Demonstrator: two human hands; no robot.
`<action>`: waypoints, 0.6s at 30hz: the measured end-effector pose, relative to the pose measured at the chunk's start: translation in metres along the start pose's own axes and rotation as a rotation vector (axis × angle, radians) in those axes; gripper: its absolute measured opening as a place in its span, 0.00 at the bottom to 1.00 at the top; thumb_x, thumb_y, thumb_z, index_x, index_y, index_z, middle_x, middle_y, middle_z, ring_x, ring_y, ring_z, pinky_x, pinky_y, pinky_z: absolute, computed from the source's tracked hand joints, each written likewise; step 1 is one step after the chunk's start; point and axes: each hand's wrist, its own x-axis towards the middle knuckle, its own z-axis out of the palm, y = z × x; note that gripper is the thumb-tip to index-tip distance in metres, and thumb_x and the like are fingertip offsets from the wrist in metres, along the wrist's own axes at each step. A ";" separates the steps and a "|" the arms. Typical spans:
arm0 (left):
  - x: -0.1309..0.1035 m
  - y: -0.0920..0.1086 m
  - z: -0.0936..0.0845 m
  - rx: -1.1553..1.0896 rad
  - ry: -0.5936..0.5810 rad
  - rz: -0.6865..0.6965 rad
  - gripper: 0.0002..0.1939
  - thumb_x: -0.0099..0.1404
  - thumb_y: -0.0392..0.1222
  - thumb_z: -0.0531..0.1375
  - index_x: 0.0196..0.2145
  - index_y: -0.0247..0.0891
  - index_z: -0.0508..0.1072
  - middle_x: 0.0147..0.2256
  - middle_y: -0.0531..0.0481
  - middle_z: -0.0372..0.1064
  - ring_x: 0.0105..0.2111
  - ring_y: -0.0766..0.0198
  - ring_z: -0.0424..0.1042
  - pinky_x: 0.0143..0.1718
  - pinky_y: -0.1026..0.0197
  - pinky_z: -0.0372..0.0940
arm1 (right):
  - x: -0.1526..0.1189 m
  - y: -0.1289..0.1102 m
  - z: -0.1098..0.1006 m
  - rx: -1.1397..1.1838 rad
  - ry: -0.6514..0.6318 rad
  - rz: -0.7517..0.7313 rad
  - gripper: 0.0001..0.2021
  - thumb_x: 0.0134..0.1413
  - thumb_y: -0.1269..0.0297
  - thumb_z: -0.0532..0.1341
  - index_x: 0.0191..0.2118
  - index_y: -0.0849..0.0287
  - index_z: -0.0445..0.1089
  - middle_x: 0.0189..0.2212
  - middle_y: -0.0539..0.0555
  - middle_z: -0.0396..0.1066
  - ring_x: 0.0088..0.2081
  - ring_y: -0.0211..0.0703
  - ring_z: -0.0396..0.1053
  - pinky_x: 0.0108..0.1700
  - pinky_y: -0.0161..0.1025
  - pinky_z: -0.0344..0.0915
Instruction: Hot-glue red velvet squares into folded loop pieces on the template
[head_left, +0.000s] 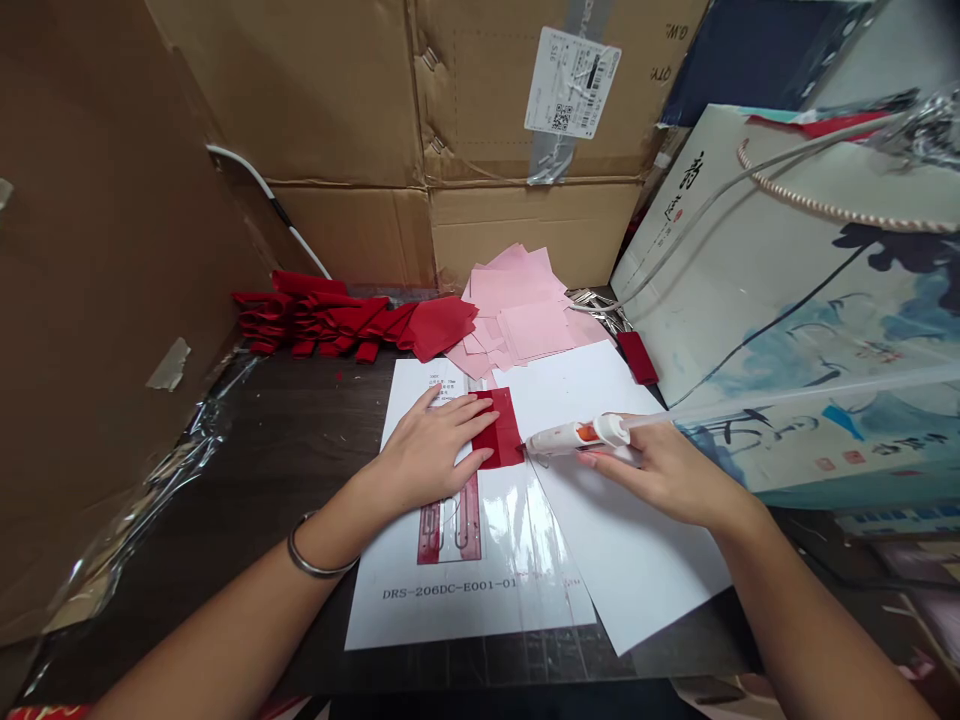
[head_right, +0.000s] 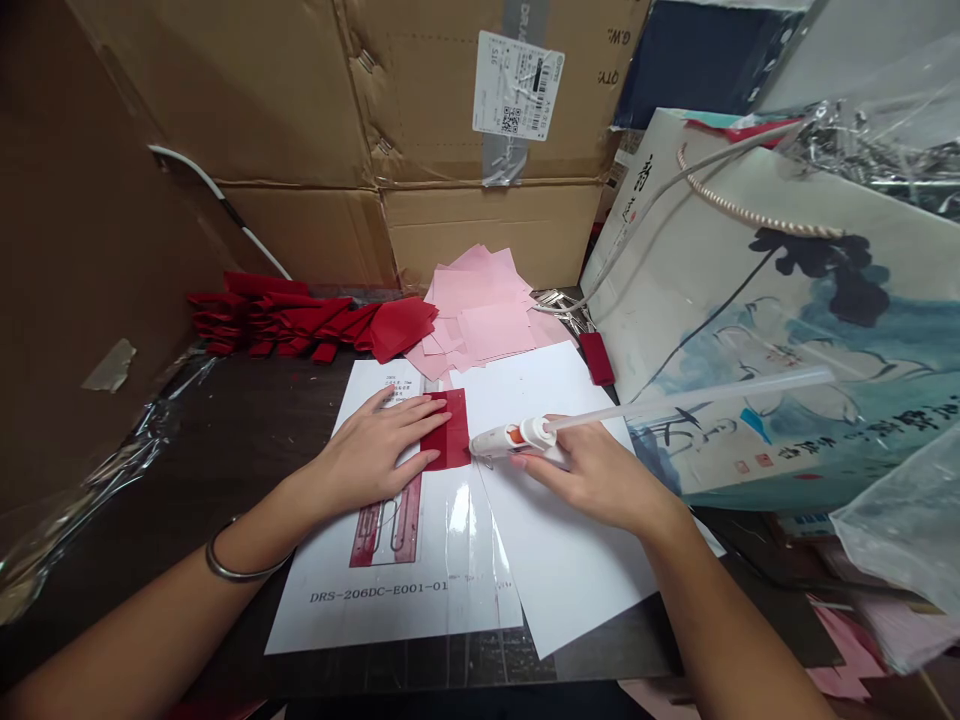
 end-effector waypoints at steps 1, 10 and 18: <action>0.000 0.000 0.000 -0.002 -0.002 0.001 0.24 0.70 0.50 0.51 0.61 0.41 0.65 0.62 0.45 0.60 0.63 0.53 0.58 0.66 0.40 0.41 | 0.000 0.000 0.000 -0.003 -0.008 0.005 0.22 0.61 0.44 0.53 0.27 0.57 0.65 0.25 0.51 0.68 0.26 0.40 0.61 0.29 0.40 0.54; 0.000 0.000 0.000 -0.004 -0.003 0.008 0.24 0.70 0.50 0.51 0.61 0.41 0.65 0.62 0.45 0.59 0.63 0.53 0.58 0.66 0.40 0.41 | 0.000 -0.001 -0.002 -0.011 -0.022 0.003 0.22 0.61 0.44 0.53 0.28 0.57 0.68 0.25 0.52 0.70 0.26 0.42 0.63 0.29 0.41 0.55; 0.000 0.001 0.000 -0.003 0.008 0.007 0.24 0.70 0.50 0.51 0.60 0.42 0.65 0.62 0.46 0.60 0.63 0.54 0.59 0.66 0.41 0.43 | 0.001 0.001 -0.001 0.034 -0.016 -0.031 0.20 0.61 0.46 0.54 0.30 0.57 0.70 0.26 0.52 0.72 0.27 0.42 0.65 0.30 0.40 0.58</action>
